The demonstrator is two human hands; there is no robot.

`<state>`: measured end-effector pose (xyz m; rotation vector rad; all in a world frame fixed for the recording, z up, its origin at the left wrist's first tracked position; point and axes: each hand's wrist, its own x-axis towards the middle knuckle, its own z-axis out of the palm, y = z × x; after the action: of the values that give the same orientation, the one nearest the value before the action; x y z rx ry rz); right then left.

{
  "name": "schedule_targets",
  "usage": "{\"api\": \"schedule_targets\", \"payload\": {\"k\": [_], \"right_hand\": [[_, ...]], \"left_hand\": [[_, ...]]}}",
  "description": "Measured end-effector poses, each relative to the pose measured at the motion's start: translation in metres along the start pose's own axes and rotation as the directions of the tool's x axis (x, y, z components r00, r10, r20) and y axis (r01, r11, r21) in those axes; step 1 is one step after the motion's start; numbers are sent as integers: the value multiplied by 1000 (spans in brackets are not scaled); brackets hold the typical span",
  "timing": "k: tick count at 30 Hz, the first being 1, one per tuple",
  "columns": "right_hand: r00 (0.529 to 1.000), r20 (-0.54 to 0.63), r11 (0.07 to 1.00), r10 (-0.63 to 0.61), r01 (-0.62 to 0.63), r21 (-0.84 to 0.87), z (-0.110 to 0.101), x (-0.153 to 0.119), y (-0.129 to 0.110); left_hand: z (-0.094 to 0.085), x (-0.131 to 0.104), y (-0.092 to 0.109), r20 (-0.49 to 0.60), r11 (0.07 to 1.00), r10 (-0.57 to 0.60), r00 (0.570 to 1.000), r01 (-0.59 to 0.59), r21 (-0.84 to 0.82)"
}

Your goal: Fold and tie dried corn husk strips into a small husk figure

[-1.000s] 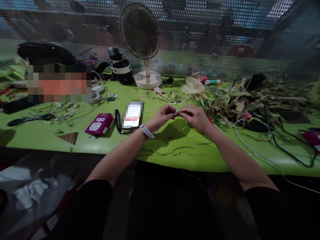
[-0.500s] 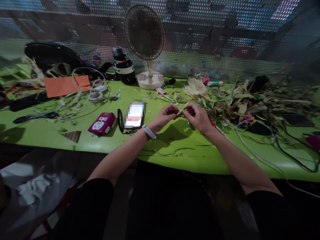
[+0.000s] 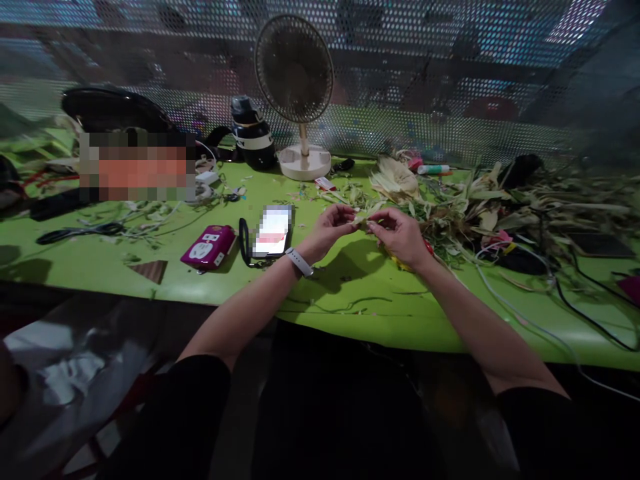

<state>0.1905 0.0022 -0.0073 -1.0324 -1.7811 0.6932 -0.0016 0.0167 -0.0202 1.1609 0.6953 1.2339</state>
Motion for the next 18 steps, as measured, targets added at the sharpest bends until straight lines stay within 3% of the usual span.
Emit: {"api": "schedule_targets", "payload": {"k": [6, 12, 18], "right_hand": [[998, -42, 999, -53, 53, -12, 0, -2, -4], [984, -67, 970, -162, 147, -192, 4, -5, -10], [970, -32, 925, -241, 220, -309, 6, -7, -13]], "left_hand": [[2, 0, 2, -13, 1000, 2, 1000, -3, -20], [5, -2, 4, -32, 999, -30, 999, 29, -45], [5, -1, -1, -95, 998, 56, 994, -52, 42]]}}
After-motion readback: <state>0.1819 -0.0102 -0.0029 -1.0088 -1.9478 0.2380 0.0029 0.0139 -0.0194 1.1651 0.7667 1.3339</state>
